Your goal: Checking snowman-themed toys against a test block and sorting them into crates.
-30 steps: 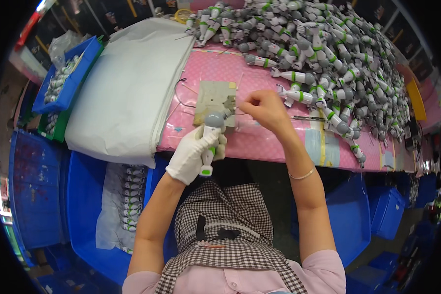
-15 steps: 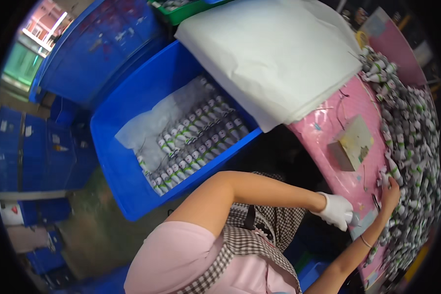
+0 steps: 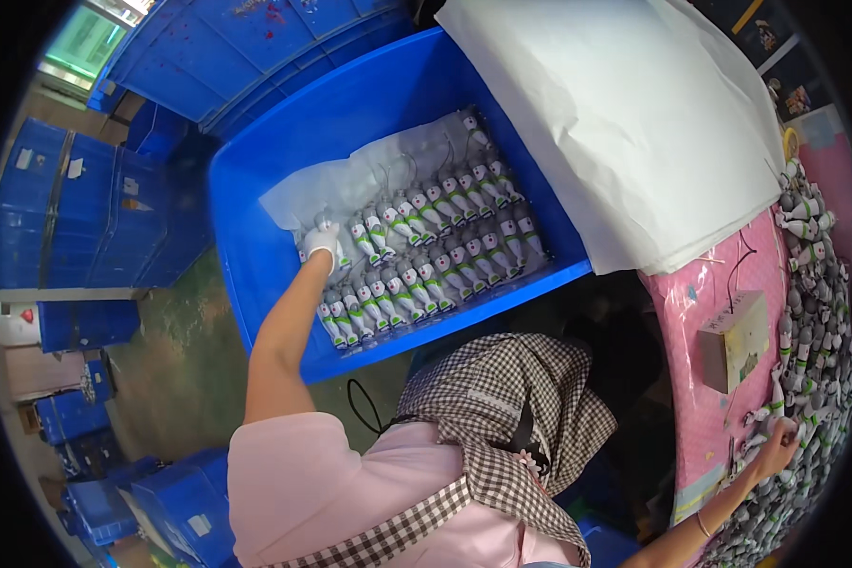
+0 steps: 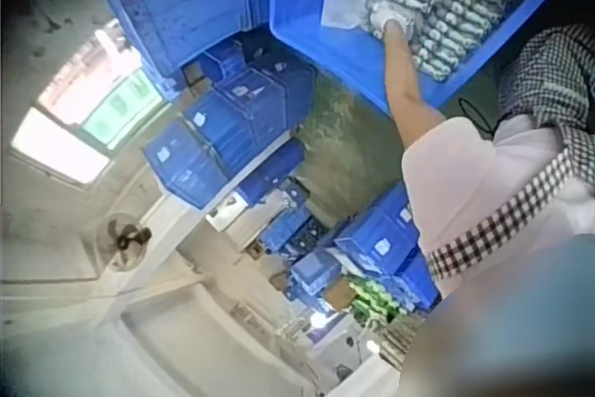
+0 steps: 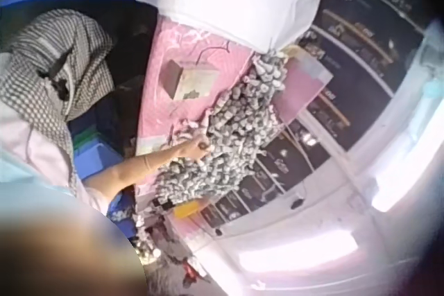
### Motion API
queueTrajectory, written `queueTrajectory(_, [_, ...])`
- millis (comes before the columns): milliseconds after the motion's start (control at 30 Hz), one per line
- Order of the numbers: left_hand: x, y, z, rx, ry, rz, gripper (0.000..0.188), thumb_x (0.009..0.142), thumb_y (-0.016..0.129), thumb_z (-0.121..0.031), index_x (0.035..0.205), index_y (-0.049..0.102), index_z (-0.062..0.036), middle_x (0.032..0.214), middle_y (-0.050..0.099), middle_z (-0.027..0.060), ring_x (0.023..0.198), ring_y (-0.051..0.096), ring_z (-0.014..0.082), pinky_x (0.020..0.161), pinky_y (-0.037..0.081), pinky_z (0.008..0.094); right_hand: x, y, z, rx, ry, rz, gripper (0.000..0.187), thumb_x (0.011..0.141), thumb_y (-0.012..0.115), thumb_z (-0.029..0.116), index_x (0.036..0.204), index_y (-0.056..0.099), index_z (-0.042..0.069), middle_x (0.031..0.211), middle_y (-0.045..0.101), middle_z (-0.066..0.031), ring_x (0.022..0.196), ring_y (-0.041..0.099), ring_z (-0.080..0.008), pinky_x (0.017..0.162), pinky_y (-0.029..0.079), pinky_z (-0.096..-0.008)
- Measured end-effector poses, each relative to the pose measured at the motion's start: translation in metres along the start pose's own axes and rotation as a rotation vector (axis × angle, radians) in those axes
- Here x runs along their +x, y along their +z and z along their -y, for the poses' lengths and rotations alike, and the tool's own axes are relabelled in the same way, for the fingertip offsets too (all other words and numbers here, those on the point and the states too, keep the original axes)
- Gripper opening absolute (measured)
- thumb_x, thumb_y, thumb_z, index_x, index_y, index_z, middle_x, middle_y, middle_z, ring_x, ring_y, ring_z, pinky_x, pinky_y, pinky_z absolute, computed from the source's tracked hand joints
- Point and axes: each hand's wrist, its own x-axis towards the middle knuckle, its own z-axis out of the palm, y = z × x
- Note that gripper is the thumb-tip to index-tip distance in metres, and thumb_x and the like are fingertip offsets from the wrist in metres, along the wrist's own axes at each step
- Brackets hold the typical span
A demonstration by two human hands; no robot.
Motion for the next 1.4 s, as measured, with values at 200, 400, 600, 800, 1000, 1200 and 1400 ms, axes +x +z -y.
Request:
queueTrajectory(200, [0.038, 0.053, 0.045, 0.443, -0.014, -0.067, 0.054, 0.080, 0.059, -0.041, 0.118, 0.056, -0.0025, 0.116, 0.058, 0.0200, 0.107, 0.057, 0.0342, 0.089, 0.045, 0.0405, -0.015, -0.026, 0.034, 0.581, -0.060, -0.267, 0.030, 0.088, 0.061, 0.016, 0.112, 0.061, -0.002, 0.097, 0.063, -0.0042, 0.079, 0.055, -0.0115, 0.070, 0.043, -0.0227])
queueTrajectory(400, [0.030, 0.038, 0.030, 0.909, 0.261, 0.068, 0.056, 0.085, 0.048, -0.044, 0.125, 0.051, -0.0044, 0.112, 0.062, 0.0176, 0.101, 0.060, 0.0352, 0.088, 0.045, 0.0433, -0.072, -0.019, 0.088, 1.008, -0.021, -0.108, 0.029, 0.088, 0.059, 0.013, 0.113, 0.056, -0.001, 0.084, 0.061, -0.0024, 0.068, 0.055, -0.0098, 0.063, 0.045, -0.0259])
queueTrajectory(600, [-0.128, 0.029, -0.173, -0.231, 1.013, -0.073, 0.039, 0.088, 0.057, -0.014, 0.124, 0.050, 0.0008, 0.121, 0.050, 0.0176, 0.103, 0.053, 0.0253, 0.088, 0.044, 0.0327, -0.116, -0.006, 0.167, 1.618, -0.011, 0.106, 0.022, 0.087, 0.056, 0.004, 0.108, 0.056, 0.000, 0.097, 0.062, -0.0103, 0.078, 0.063, -0.0173, 0.067, 0.054, -0.0289])
queueTrajectory(800, [-0.419, 0.049, -0.258, -0.341, 1.841, 0.393, 0.040, 0.074, 0.075, -0.017, 0.107, 0.058, -0.0003, 0.104, 0.060, 0.0147, 0.097, 0.058, 0.0284, 0.084, 0.045, 0.0336, -0.142, 0.002, 0.193, 1.809, 0.005, 0.312, 0.020, 0.087, 0.056, 0.005, 0.106, 0.057, -0.001, 0.104, 0.060, -0.0147, 0.087, 0.063, -0.0211, 0.068, 0.056, -0.0331])
queueTrajectory(1000, [-0.519, 0.086, -0.259, 0.031, 1.940, 1.021, 0.053, 0.074, 0.072, -0.015, 0.120, 0.050, -0.0006, 0.103, 0.059, 0.0155, 0.091, 0.060, 0.0302, 0.079, 0.047, 0.0346, -0.165, 0.001, 0.185, 1.733, 0.238, 0.563, 0.032, 0.083, 0.064, 0.004, 0.112, 0.055, -0.003, 0.093, 0.063, -0.0118, 0.075, 0.064, -0.0165, 0.067, 0.055, -0.0281])
queueTrajectory(1200, [-0.494, 0.094, -0.222, 0.104, 0.832, 1.642, 0.053, 0.082, 0.065, -0.013, 0.128, 0.041, -0.0007, 0.090, 0.054, 0.0018, 0.071, 0.053, 0.0075, 0.063, 0.045, 0.0211, -0.166, 0.005, 0.173, 1.711, 0.146, 0.554, 0.039, 0.081, 0.063, -0.001, 0.119, 0.053, -0.002, 0.094, 0.063, -0.0091, 0.076, 0.063, -0.0145, 0.069, 0.055, -0.0295])
queueTrajectory(1400, [-0.480, 0.118, -0.192, -0.065, 0.854, 1.652, 0.053, 0.080, 0.067, -0.007, 0.126, 0.043, -0.0017, 0.093, 0.055, 0.0015, 0.077, 0.053, 0.0080, 0.068, 0.045, 0.0219, -0.174, 0.014, 0.167, 1.643, 0.035, 0.581, 0.036, 0.081, 0.063, -0.003, 0.116, 0.056, -0.002, 0.093, 0.064, -0.0066, 0.081, 0.062, -0.0118, 0.074, 0.053, -0.0256])
